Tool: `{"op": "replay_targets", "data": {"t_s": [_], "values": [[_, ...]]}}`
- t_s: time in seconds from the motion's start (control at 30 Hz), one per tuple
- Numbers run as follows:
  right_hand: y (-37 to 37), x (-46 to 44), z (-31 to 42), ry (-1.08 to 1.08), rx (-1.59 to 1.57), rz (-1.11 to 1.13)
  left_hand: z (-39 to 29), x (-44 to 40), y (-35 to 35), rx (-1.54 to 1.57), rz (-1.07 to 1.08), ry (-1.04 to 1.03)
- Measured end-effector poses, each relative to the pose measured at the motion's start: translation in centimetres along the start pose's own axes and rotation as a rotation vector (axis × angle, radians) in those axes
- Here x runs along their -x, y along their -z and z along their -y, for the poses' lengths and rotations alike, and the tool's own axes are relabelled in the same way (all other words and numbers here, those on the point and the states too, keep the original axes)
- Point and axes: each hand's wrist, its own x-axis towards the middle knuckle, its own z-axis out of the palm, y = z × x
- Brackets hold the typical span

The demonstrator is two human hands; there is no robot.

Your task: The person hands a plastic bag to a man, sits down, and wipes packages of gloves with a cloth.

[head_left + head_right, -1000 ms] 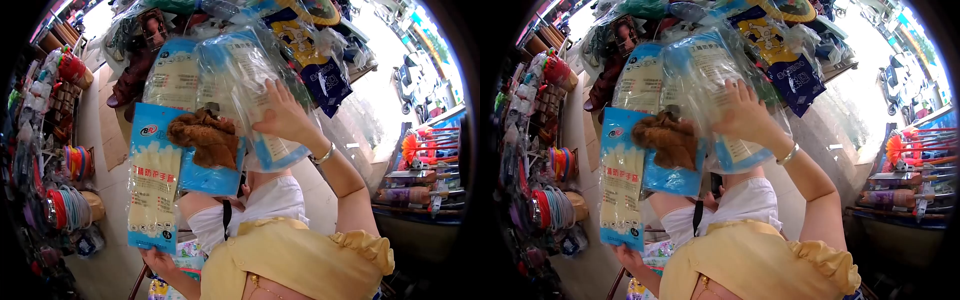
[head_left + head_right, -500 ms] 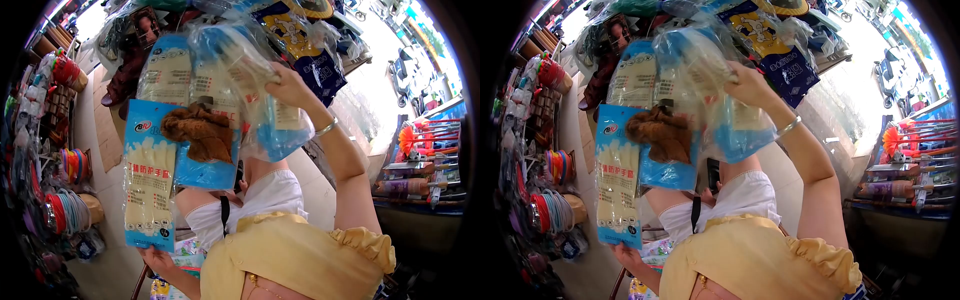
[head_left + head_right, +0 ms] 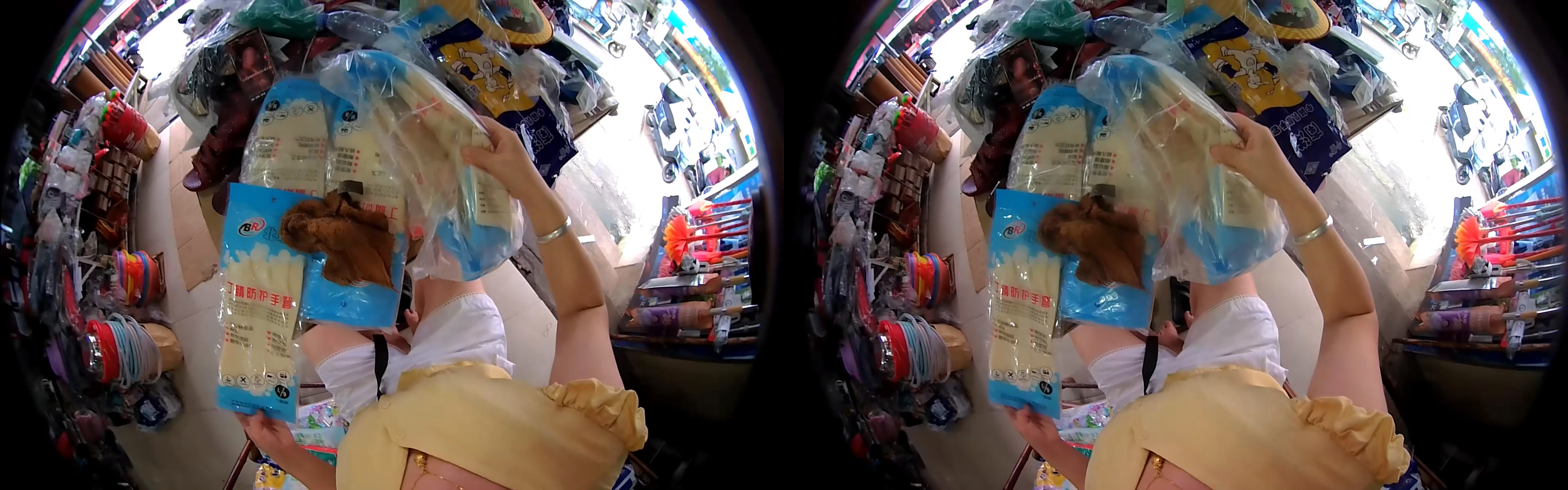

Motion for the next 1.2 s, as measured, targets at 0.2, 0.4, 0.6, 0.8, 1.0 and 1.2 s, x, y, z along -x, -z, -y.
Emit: {"op": "replay_targets", "data": {"t_s": [0.2, 0.4, 0.6, 0.8, 1.0, 1.2], "values": [[-0.4, 0.2, -0.7, 0.061, -0.042, 0.02, 0.1, 0.2, -0.7, -0.008, -0.034, -0.017], [0.0, 0.4, -0.2, -0.113, -0.08, 0.067, 0.0, 0.3, 0.0, 0.003, -0.058, -0.009], [0.2, 0.2, -0.9, -0.078, -0.41, -0.03, -0.2, 0.6, -0.6, 0.015, -0.039, -0.003], [-0.9, 0.3, -1.2, 0.041, -0.117, 0.09, -0.1, 0.4, -0.8, 0.018, -0.047, -0.005], [-4.5, 1.8, 2.2, 0.417, 1.069, -0.099, -0.2, 0.6, -0.9, 0.048, -0.047, -0.016], [-11.6, 3.5, 6.3, 0.844, 0.791, 0.214, -0.3, 0.8, -1.5, 0.108, -0.078, -0.001]]}}
